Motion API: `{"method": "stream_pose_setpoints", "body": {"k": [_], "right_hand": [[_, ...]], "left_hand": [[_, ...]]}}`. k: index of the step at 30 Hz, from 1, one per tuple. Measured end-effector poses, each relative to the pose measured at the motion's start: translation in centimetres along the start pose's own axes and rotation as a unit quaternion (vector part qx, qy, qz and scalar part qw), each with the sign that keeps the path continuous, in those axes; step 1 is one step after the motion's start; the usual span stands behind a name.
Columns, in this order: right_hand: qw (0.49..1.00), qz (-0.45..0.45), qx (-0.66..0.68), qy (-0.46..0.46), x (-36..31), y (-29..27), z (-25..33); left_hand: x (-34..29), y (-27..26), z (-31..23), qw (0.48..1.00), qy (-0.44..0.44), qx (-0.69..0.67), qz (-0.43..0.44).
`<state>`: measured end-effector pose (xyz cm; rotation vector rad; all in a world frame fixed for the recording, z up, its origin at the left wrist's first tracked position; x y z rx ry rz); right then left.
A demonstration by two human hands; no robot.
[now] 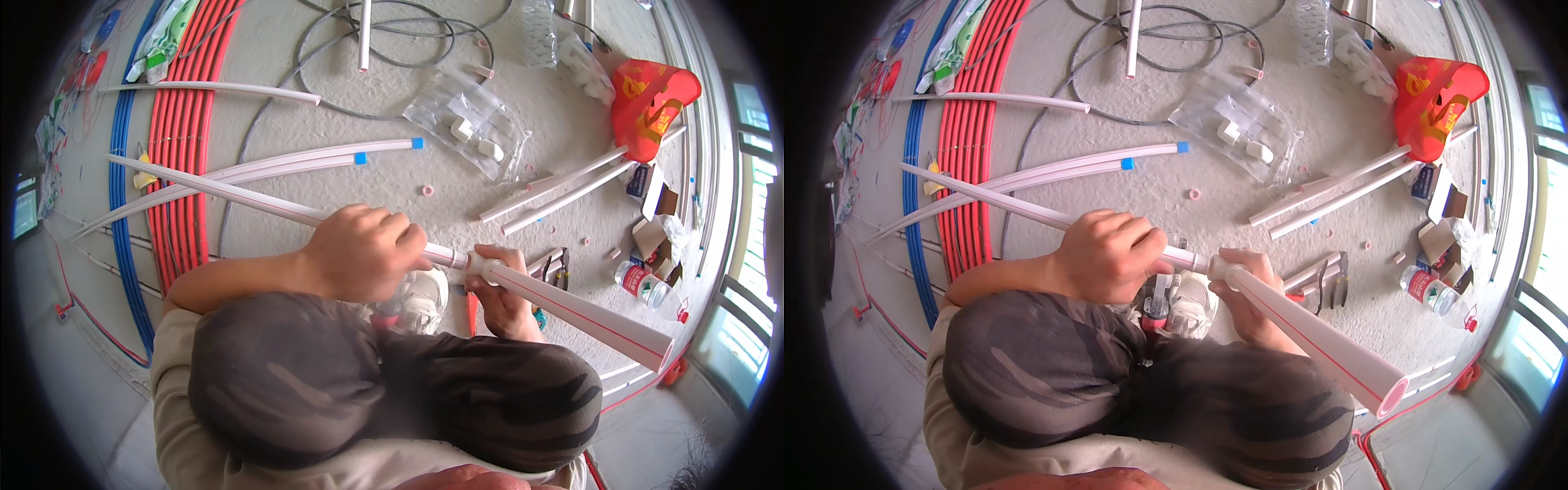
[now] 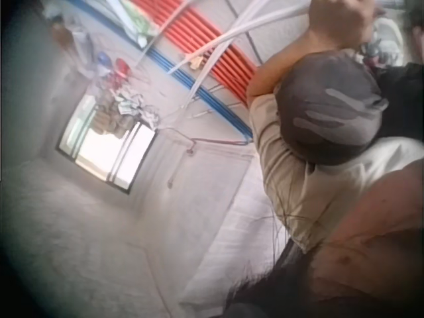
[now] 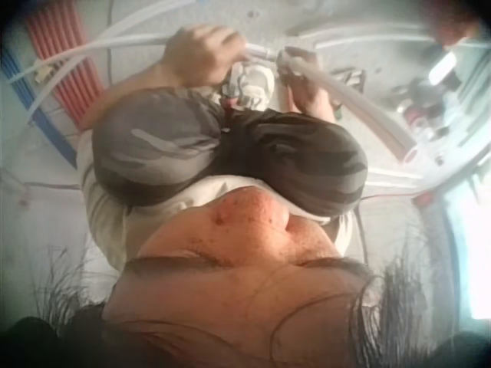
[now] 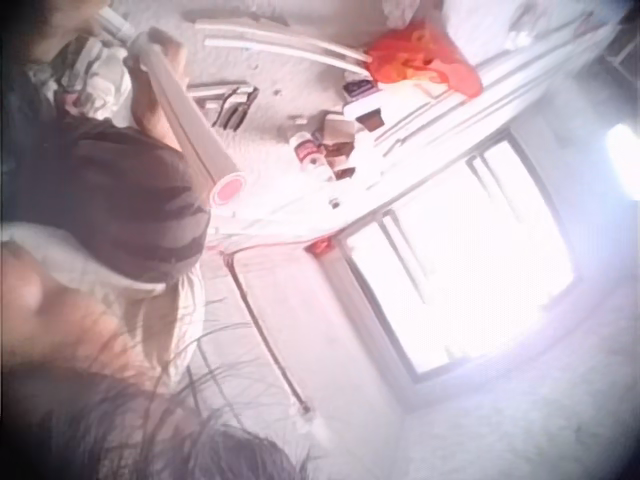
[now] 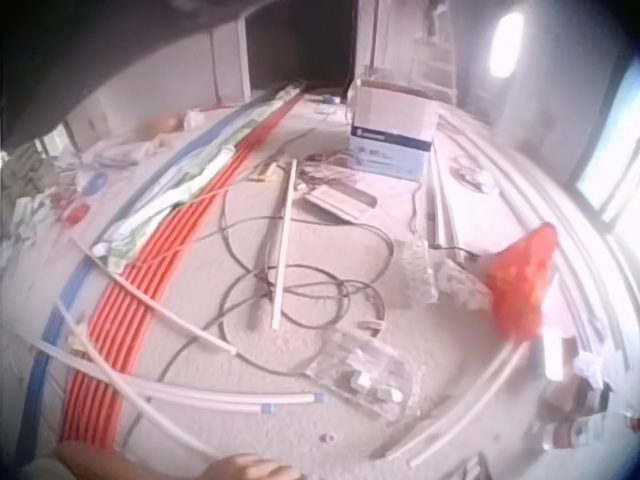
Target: The person assembles white PVC pipes by inserting them into elbow and T-shaped connectors. They repeatedly pick up pipe segments and fittings, align them, and push them together to form longer pipe assemblies on the floor.
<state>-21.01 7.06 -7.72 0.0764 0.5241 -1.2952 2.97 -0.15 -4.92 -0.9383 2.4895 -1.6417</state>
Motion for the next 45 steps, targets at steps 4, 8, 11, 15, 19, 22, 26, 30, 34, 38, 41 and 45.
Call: {"method": "stream_pose_setpoints", "body": {"k": [4,8,11,15,19,22,26,30,34,38,41,45], "right_hand": [[0.999,0.005,-0.030,-0.042,0.3,0.1,0.1],[0.998,0.011,-0.040,-0.038,0.5,0.3,0.4],[0.997,0.001,-0.062,-0.045,0.3,0.2,1.0],[0.991,-0.004,-0.087,-0.099,0.8,0.5,1.5],[0.996,-0.031,-0.025,-0.079,0.8,1.1,0.1],[0.994,0.019,0.005,-0.109,1.1,1.2,-1.1],[0.984,0.028,-0.046,-0.171,1.5,1.7,-0.3],[0.978,0.031,-0.032,-0.203,1.7,1.9,-0.7],[0.967,0.053,0.006,-0.251,2.5,2.3,-0.5],[0.961,0.032,-0.022,-0.275,2.4,2.3,-0.6],[0.960,0.018,-0.045,-0.277,2.6,2.5,-0.7],[0.971,0.047,-0.024,-0.233,2.5,2.3,-0.4]], "left_hand": [[-0.2,-0.2,-0.1,1.000,-0.005,-0.001,-0.007],[-0.4,-0.2,-0.1,1.000,-0.012,-0.004,0.000],[-0.4,-0.1,-0.1,1.000,-0.006,0.004,-0.001],[-0.4,-0.3,-0.2,1.000,-0.011,0.010,0.015],[-0.5,0.3,-0.2,1.000,0.002,0.015,0.021],[-0.3,0.4,-0.3,0.999,0.015,0.030,0.026],[-0.3,0.5,-0.5,0.999,0.020,0.041,0.000],[-0.2,0.5,-0.6,0.999,0.022,0.043,0.003],[-0.4,0.6,-0.8,0.999,0.009,0.040,0.016],[-0.5,1.0,-0.9,0.999,0.004,0.036,0.021],[-0.6,1.1,-0.9,0.999,-0.003,0.039,0.017],[-0.5,0.9,-1.2,0.999,0.005,0.047,0.012]]}}
Point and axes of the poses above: each hand's wrist, its own x-axis towards the middle knuckle, its own y-axis out of the palm, z = x × y, the point moved 3 cm from there along x, towards the middle knuckle, and after that the axes turned 14 degrees about y, right-handed, at the moved point
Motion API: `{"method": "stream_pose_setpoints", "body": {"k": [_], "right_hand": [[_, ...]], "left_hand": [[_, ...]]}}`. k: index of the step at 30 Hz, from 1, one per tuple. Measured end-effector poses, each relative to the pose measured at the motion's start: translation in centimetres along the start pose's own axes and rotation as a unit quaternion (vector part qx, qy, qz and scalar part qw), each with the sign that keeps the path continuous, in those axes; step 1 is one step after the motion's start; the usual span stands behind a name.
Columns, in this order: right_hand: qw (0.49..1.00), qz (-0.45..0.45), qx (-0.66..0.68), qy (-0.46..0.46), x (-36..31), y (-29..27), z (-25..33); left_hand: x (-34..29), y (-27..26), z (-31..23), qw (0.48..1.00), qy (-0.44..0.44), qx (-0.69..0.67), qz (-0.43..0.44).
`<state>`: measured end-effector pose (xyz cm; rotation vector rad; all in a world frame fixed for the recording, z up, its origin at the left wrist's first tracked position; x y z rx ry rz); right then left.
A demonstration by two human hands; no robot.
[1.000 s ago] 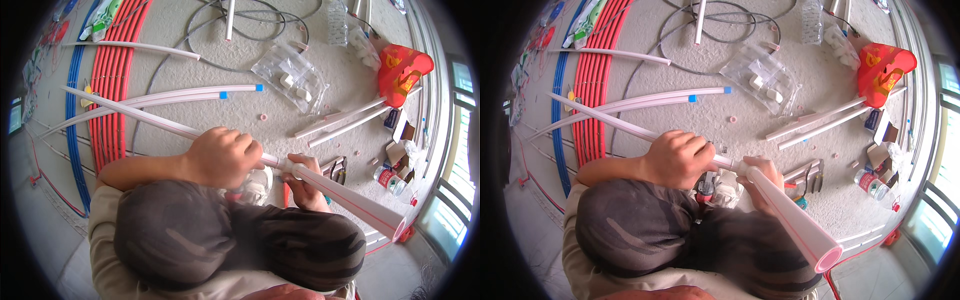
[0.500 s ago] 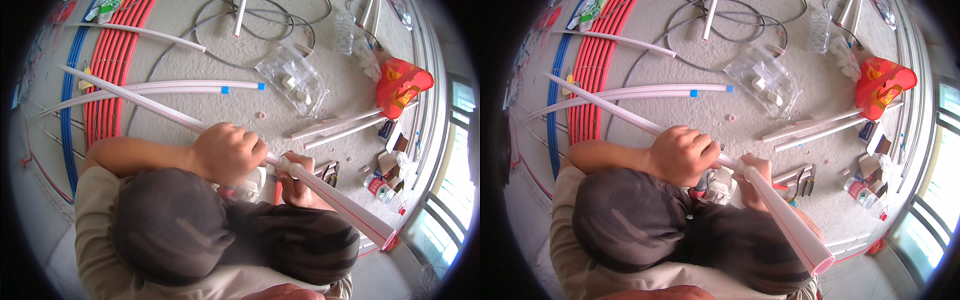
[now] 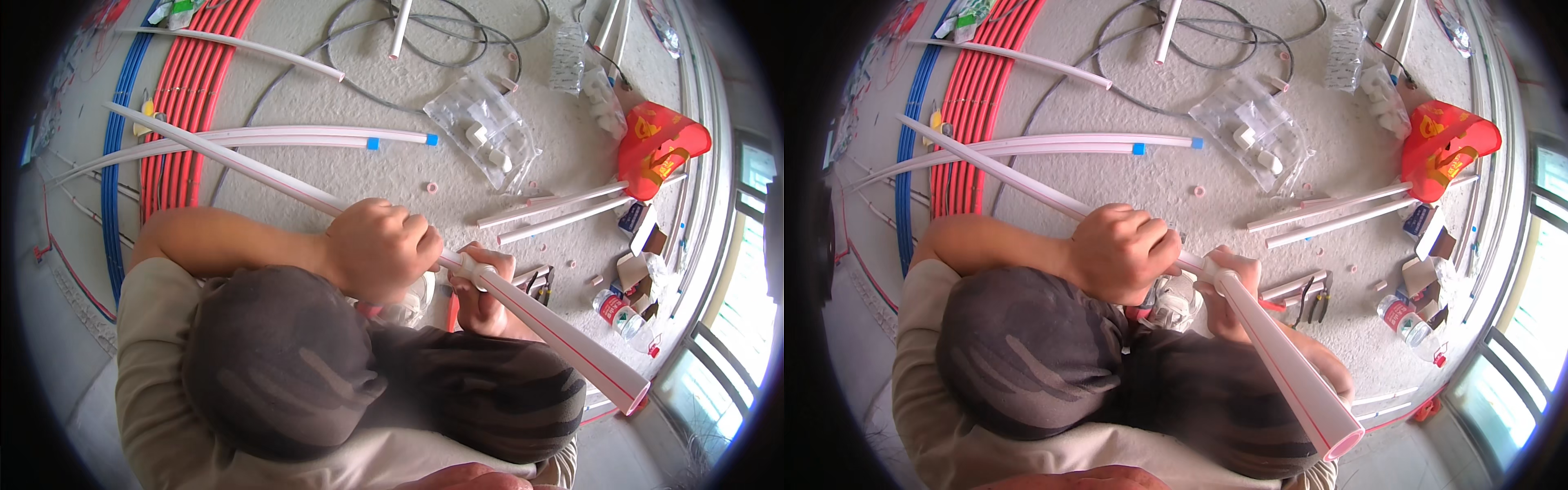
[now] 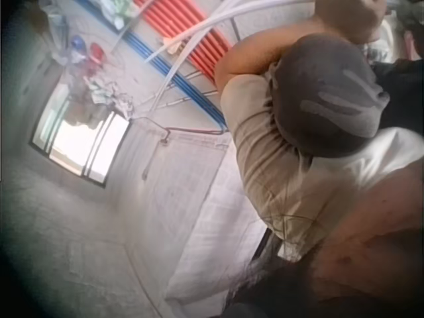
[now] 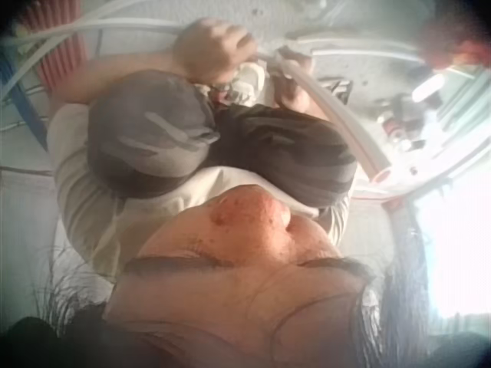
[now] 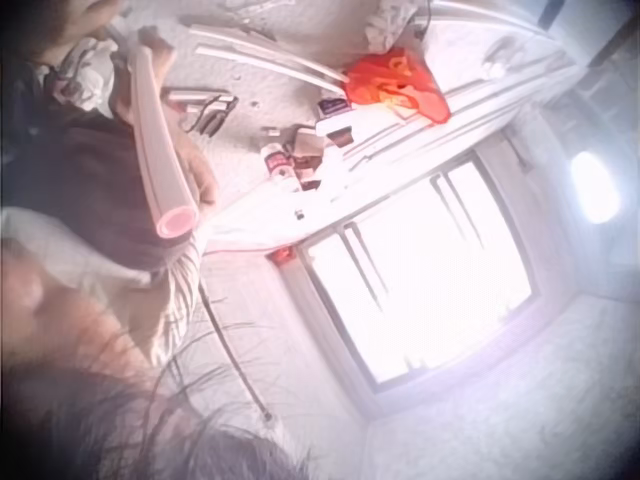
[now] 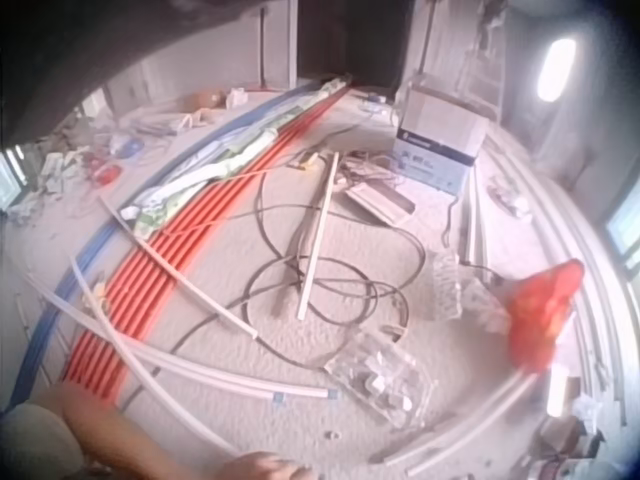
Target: The person assembles white PVC pipes by inserting them into elbow and T-shaped connectors. They repeatedly pick up pipe segments and fittings, align them, and push them together to form longer pipe assemblies on the floor.
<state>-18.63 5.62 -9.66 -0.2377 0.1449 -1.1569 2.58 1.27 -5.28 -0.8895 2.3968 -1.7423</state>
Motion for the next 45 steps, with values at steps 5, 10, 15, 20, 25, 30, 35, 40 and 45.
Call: {"method": "stream_pose_setpoints", "body": {"k": [5,10,15,20,25,30,35,40,45], "right_hand": [[1.000,0.012,0.019,-0.011,0.4,0.0,0.5],[0.998,0.040,0.005,-0.039,0.4,-0.2,0.5],[0.998,-0.013,0.013,-0.056,0.2,0.5,0.4],[0.997,-0.043,0.051,-0.045,1.0,-0.1,-0.1],[0.972,-0.117,0.092,-0.179,7.5,-2.8,4.3],[0.937,-0.162,0.236,-0.198,9.7,-3.0,6.5],[0.949,-0.114,0.214,-0.199,9.1,-1.0,5.4],[0.968,-0.081,0.158,-0.179,6.6,-0.7,6.2],[0.965,-0.094,0.122,-0.210,5.4,-0.2,5.7]], "left_hand": [[0.1,-0.1,-0.1,1.000,0.008,0.009,-0.013],[-0.1,0.0,-0.3,1.000,0.017,0.017,-0.012],[0.0,-0.1,-0.5,0.999,0.017,0.032,-0.002],[2.1,-2.1,0.2,0.996,0.036,0.082,-0.006],[6.9,-10.5,0.6,0.933,0.146,0.300,-0.136],[-2.0,-15.0,5.0,0.782,0.166,0.178,-0.573],[5.9,-13.9,6.0,0.625,0.086,-0.620,-0.467],[6.1,-11.8,4.7,0.537,0.172,-0.745,-0.355],[6.4,-11.3,3.3,0.536,0.175,-0.740,-0.366]]}}
Point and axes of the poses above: each hand's wrist, its own x-axis towards the middle knuckle, its own y-axis out of the palm, z = x × y, the point moved 3 cm from there along x, towards the middle knuckle, and after that the axes turned 14 degrees about y, right-handed, at the moved point
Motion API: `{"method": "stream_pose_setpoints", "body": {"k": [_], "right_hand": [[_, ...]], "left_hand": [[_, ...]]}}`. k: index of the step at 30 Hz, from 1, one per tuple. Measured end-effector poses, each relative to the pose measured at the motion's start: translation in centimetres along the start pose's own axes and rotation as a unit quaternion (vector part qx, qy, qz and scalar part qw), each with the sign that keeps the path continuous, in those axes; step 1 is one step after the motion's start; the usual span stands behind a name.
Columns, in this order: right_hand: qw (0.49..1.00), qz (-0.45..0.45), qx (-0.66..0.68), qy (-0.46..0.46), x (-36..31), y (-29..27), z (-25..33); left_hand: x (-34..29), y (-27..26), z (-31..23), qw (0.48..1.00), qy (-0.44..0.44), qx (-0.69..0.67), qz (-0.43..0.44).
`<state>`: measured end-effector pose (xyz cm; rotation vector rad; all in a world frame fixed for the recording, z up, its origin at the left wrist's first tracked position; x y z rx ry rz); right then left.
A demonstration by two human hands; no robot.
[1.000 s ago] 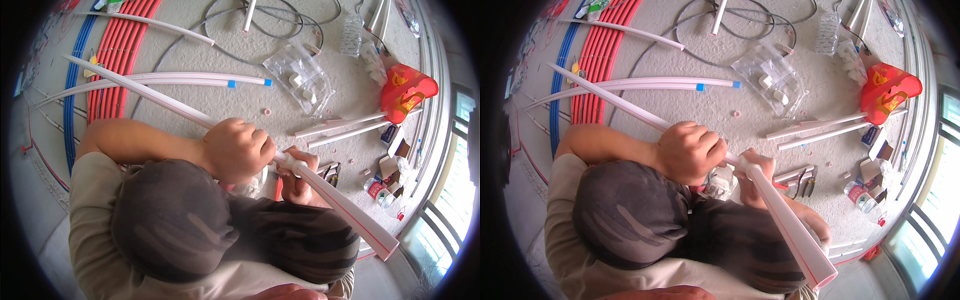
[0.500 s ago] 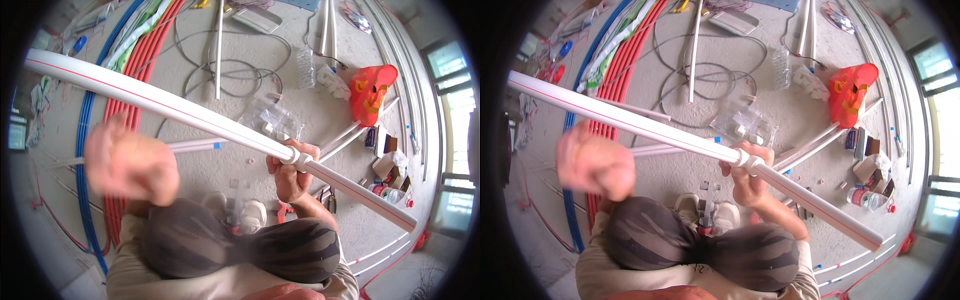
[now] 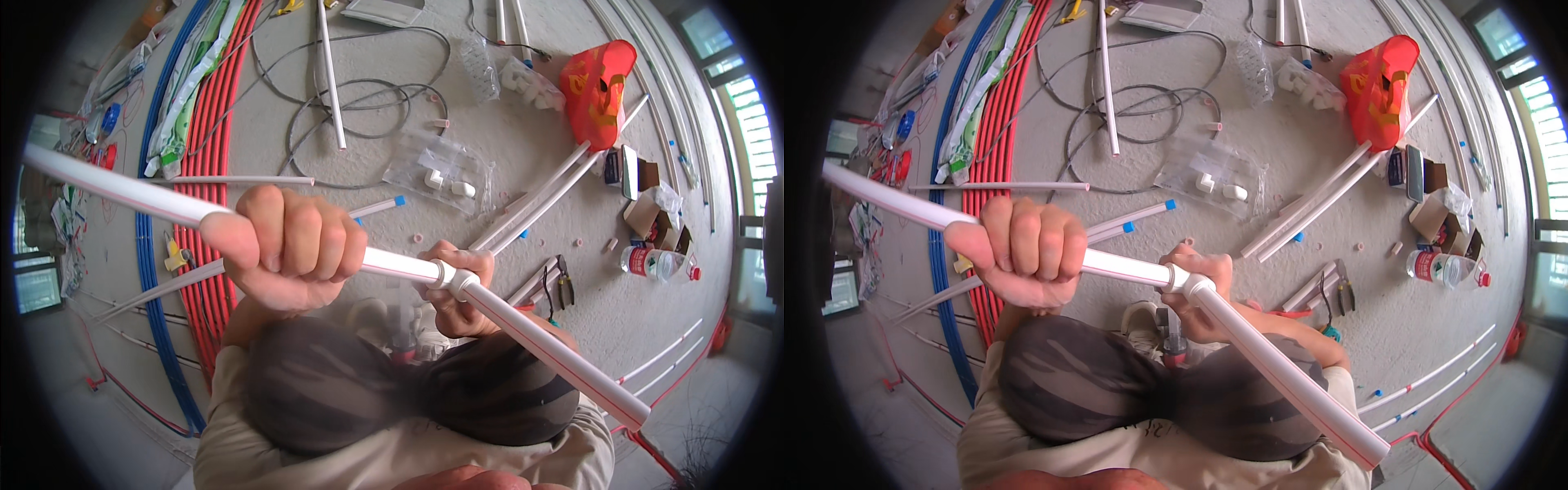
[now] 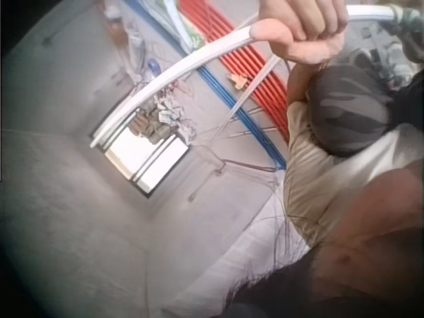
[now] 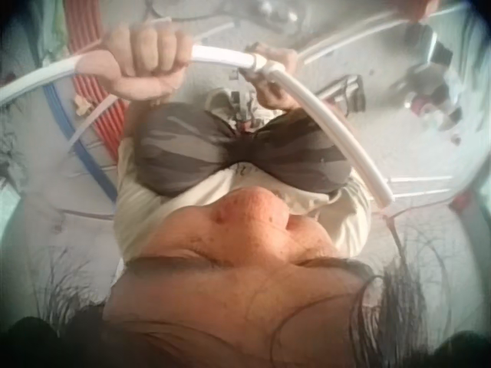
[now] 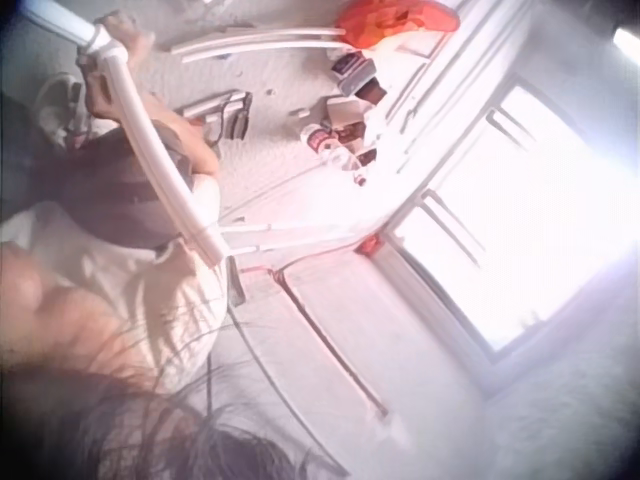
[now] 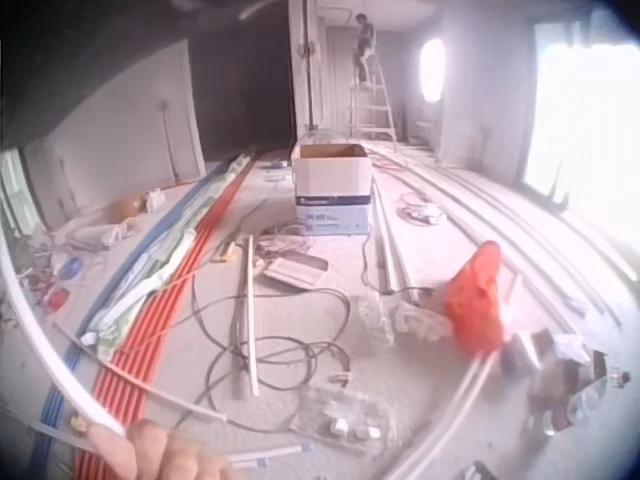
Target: The person assembles white PVC pipes by inserting them into elbow and T-shaped connectors. They repeatedly pick up pipe segments and fittings, align them, and push them together to form longer pipe assemblies on the floor.
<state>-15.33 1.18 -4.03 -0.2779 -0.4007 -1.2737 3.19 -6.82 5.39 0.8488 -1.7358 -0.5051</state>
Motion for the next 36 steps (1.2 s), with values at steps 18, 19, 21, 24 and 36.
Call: {"method": "stream_pose_setpoints", "body": {"k": [18,19,21,24,36], "right_hand": [[0.993,-0.057,0.100,-0.003,-1.0,2.0,-1.3],[0.993,-0.060,0.103,0.002,-1.1,2.0,-1.3],[0.993,-0.068,0.096,0.002,-0.9,2.0,-1.1],[0.990,-0.074,0.120,0.008,-1.2,2.1,-1.5],[0.986,-0.062,0.157,-0.009,-0.9,2.3,-1.8]], "left_hand": [[-1.3,-0.3,-1.0,0.997,0.011,0.047,-0.062],[-1.3,-0.4,-0.9,0.997,0.010,0.045,-0.061],[-1.2,-0.4,-0.8,0.997,0.009,0.046,-0.060],[-1.2,-0.3,-0.7,0.997,0.009,0.050,-0.060],[-1.1,-0.2,-0.8,0.996,0.023,0.046,-0.074]]}}
Point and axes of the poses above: each hand's wrist, its own x-axis towards the middle knuckle, its own y-axis out of the palm, z = x × y, the point moved 3 cm from there along x, towards the middle knuckle, and after that the axes turned 14 degrees about y, right-handed, at the moved point
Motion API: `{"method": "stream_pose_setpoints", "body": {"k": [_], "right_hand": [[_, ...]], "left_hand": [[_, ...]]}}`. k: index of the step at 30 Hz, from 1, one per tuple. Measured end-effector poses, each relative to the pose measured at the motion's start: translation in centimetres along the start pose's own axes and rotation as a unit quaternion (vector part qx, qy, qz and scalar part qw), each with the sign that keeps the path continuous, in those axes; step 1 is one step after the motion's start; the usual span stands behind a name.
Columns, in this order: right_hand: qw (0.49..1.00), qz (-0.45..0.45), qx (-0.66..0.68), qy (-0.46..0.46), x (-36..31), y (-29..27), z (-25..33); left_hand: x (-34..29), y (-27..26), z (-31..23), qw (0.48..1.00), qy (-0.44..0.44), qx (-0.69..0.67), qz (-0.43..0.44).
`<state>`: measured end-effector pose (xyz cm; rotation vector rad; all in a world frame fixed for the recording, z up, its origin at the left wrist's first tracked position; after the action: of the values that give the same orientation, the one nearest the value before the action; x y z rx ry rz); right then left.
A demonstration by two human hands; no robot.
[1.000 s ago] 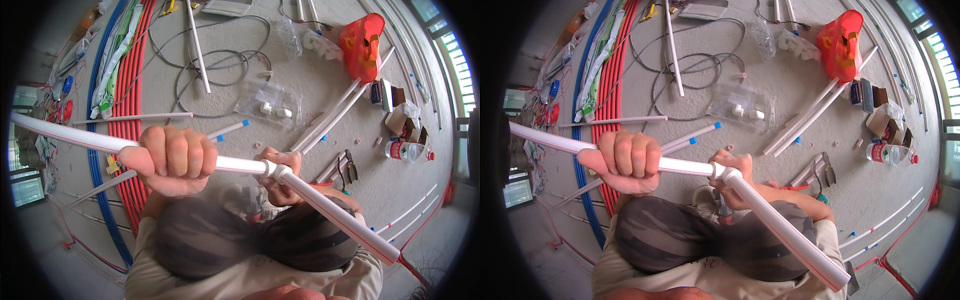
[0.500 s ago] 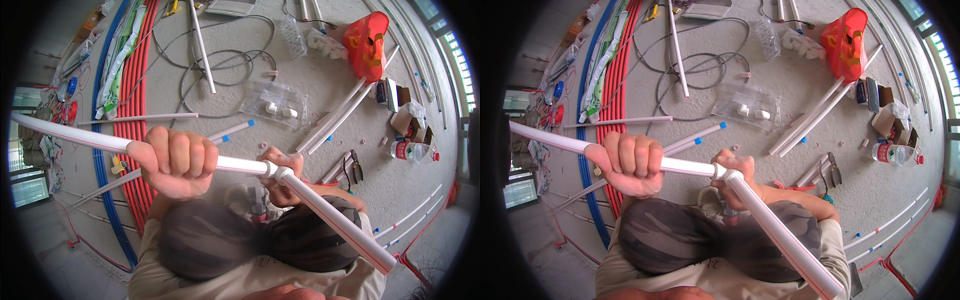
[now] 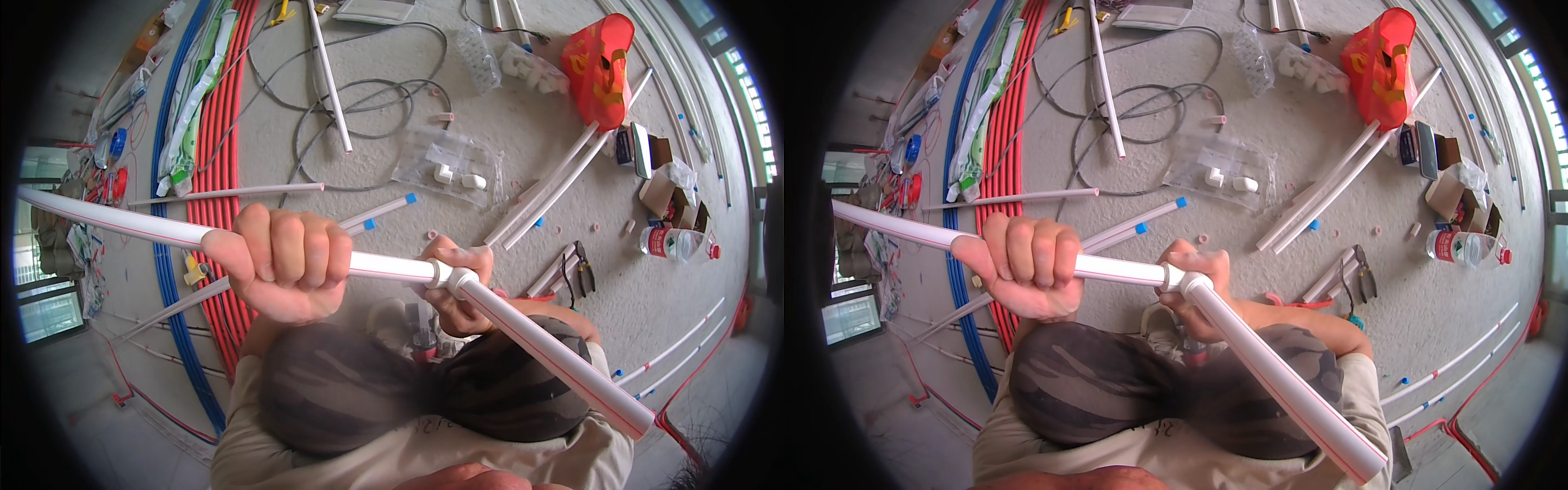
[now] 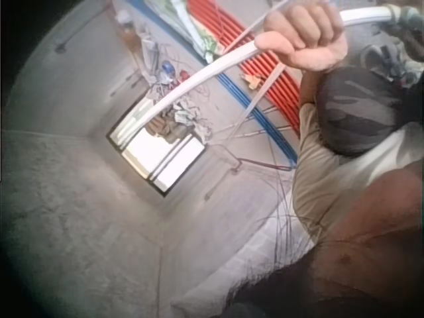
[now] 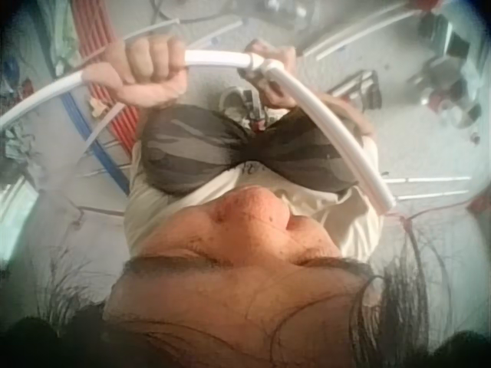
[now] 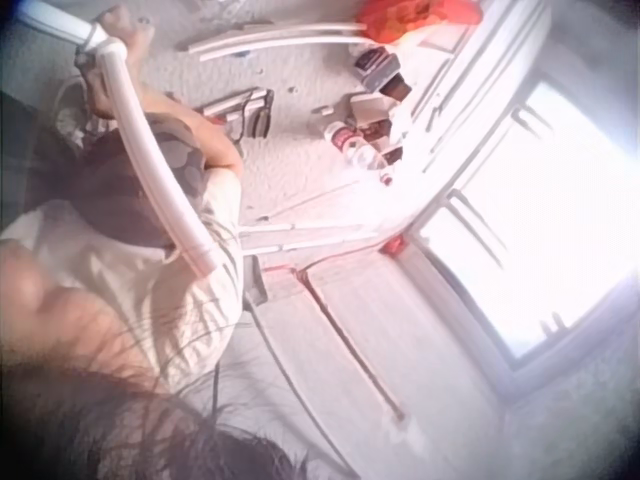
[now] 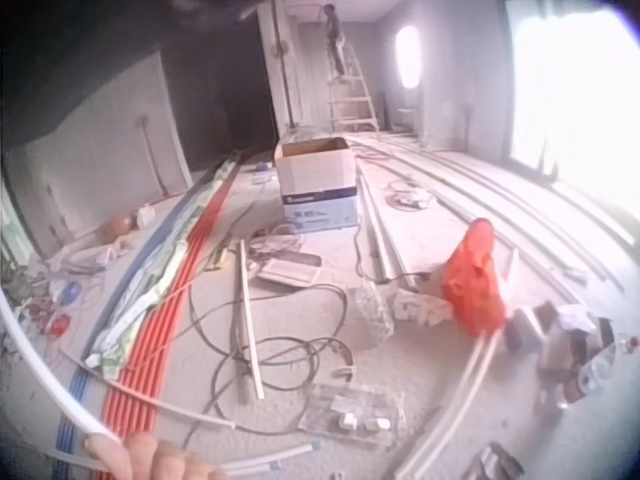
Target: The person assembles white PVC pipes by inserting them into elbow and T-shaped connectors. They repeatedly pick up pipe segments and fittings, align them, and push them together to form longer pipe assemblies on the floor.
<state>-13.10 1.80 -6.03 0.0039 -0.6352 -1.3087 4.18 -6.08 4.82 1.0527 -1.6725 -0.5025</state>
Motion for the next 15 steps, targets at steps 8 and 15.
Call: {"method": "stream_pose_setpoints", "body": {"k": [8,15], "right_hand": [[0.992,-0.065,0.073,0.078,0.3,1.1,-0.7],[0.985,-0.103,0.087,0.107,0.3,0.7,1.2]], "left_hand": [[-0.5,-0.3,-0.9,0.999,0.015,0.028,0.011],[0.0,-0.1,0.3,0.999,0.012,-0.005,0.037]]}}
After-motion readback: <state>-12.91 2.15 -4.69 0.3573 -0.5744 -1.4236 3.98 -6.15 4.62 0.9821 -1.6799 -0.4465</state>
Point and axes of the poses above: each hand's wrist, its own x-axis towards the middle knuckle, its own y-axis out of the palm, z = x × y, the point moved 3 cm from there along x, towards the middle knuckle, and after that the axes turned 14 degrees about y, right-handed, at the moved point
